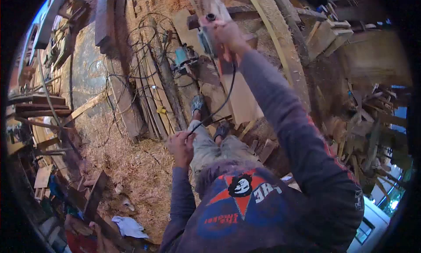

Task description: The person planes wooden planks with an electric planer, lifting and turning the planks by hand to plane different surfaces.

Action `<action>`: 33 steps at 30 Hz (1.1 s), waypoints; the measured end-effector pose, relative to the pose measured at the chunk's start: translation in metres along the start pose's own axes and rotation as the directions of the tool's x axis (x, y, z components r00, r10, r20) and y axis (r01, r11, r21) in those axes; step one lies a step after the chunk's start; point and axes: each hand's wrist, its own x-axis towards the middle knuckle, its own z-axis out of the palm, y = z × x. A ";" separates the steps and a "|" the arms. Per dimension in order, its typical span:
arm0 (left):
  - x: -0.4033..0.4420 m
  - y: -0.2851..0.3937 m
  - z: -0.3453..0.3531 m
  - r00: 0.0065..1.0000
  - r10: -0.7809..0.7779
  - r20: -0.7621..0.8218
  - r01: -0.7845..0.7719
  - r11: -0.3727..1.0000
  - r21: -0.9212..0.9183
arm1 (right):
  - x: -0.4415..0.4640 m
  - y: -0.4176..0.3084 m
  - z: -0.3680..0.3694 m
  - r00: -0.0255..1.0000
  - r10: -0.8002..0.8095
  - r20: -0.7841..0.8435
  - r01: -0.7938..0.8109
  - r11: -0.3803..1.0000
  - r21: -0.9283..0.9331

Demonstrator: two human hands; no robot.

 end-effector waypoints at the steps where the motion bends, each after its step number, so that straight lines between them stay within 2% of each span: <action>1: -0.007 -0.009 -0.001 1.000 0.011 0.008 -0.011 1.000 -0.002 | -0.026 0.003 -0.008 0.999 -0.043 0.001 0.043 0.998 -0.055; 2: -0.012 -0.018 -0.002 0.998 0.044 0.051 -0.045 0.999 0.016 | -0.052 0.006 -0.016 0.996 -0.087 0.001 0.087 0.990 -0.111; 4: -0.019 -0.024 -0.009 0.984 0.084 0.156 -0.094 0.994 0.062 | -0.143 -0.028 -0.061 0.988 -0.078 0.134 0.099 0.983 -0.152; 5: -0.020 -0.020 -0.009 0.984 0.097 0.148 -0.107 0.992 0.062 | -0.181 -0.044 -0.081 0.992 0.021 0.122 -0.018 0.999 -0.030; 6: -0.020 -0.017 -0.009 0.958 0.089 0.272 -0.116 0.990 0.085 | -0.218 -0.059 -0.101 0.987 0.120 0.109 -0.131 0.987 0.096; 7: -0.020 -0.015 -0.009 0.915 0.073 0.396 -0.126 0.986 0.110 | -0.269 -0.022 -0.087 0.968 0.223 0.114 -0.232 0.970 0.068; 8: -0.025 -0.019 0.006 0.923 0.185 0.336 -0.234 0.966 0.113 | -0.300 -0.039 -0.108 0.828 0.530 0.182 -0.554 0.823 0.125; 9: -0.023 -0.009 0.012 0.921 0.189 0.339 -0.239 0.965 0.110 | -0.340 -0.029 -0.113 0.842 0.522 0.136 -0.539 0.826 0.164; 11: -0.011 0.017 0.017 0.874 0.203 0.441 -0.228 0.974 0.005 | -0.376 -0.019 -0.121 0.855 0.511 0.087 -0.517 0.832 0.200; 12: -0.001 0.025 0.019 0.873 0.205 0.442 -0.230 0.973 0.003 | -0.380 -0.023 -0.129 0.827 0.550 0.117 -0.562 0.809 0.172; 13: 0.006 0.032 0.022 0.869 0.256 0.422 -0.298 0.954 0.033 | -0.381 -0.026 -0.137 0.791 0.593 0.149 -0.610 0.780 0.138; 14: 0.009 0.036 0.024 0.863 0.305 0.403 -0.359 0.931 0.065 | -0.375 -0.027 -0.141 0.786 0.599 0.154 -0.617 0.776 0.130; 16: 0.015 0.039 0.021 0.870 0.293 0.398 -0.343 0.937 0.061 | -0.339 -0.029 -0.141 0.791 0.577 0.205 -0.611 0.761 0.216; 18: 0.022 0.037 0.015 0.875 0.280 0.395 -0.330 0.942 0.062 | -0.300 -0.034 -0.139 0.802 0.562 0.201 -0.595 0.779 0.198; 20: 0.023 0.033 0.011 0.899 0.221 0.377 -0.245 0.969 0.016 | -0.263 -0.031 -0.126 0.813 0.549 0.196 -0.580 0.796 0.175; 22: 0.026 0.027 0.007 0.916 0.171 0.364 -0.197 0.980 0.037 | -0.223 -0.021 -0.108 0.835 0.538 0.116 -0.550 0.804 0.227; 24: 0.029 0.021 0.002 0.928 0.121 0.351 -0.152 0.986 0.061 | -0.172 -0.018 -0.102 0.912 0.390 0.127 -0.405 0.904 0.134; 26: 0.031 0.018 -0.001 0.962 0.112 0.249 -0.141 0.985 0.102 | -0.119 0.012 -0.072 0.982 0.183 0.049 -0.188 0.974 0.124; 27: 0.035 0.021 -0.003 0.964 0.101 0.247 -0.129 0.986 0.101 | -0.086 0.000 -0.079 0.995 -0.099 -0.007 0.099 0.995 -0.008; 29: 0.049 0.031 -0.007 0.973 0.081 0.215 -0.109 0.987 0.121 | -0.017 0.003 -0.062 0.987 0.133 0.092 -0.125 0.989 -0.082; 30: 0.052 0.034 -0.003 0.987 0.120 0.108 -0.133 0.983 0.127 | 0.029 0.029 -0.042 0.997 -0.031 0.068 0.047 0.965 -0.258; 32: 0.054 0.060 -0.018 0.988 0.108 0.110 -0.120 0.987 0.106 | 0.068 0.063 -0.019 0.978 -0.200 0.061 0.207 0.886 -0.414; 33: 0.052 0.071 -0.027 0.988 0.104 0.113 -0.114 0.990 0.086 | 0.071 0.058 -0.018 0.998 -0.001 0.067 0.011 0.989 -0.146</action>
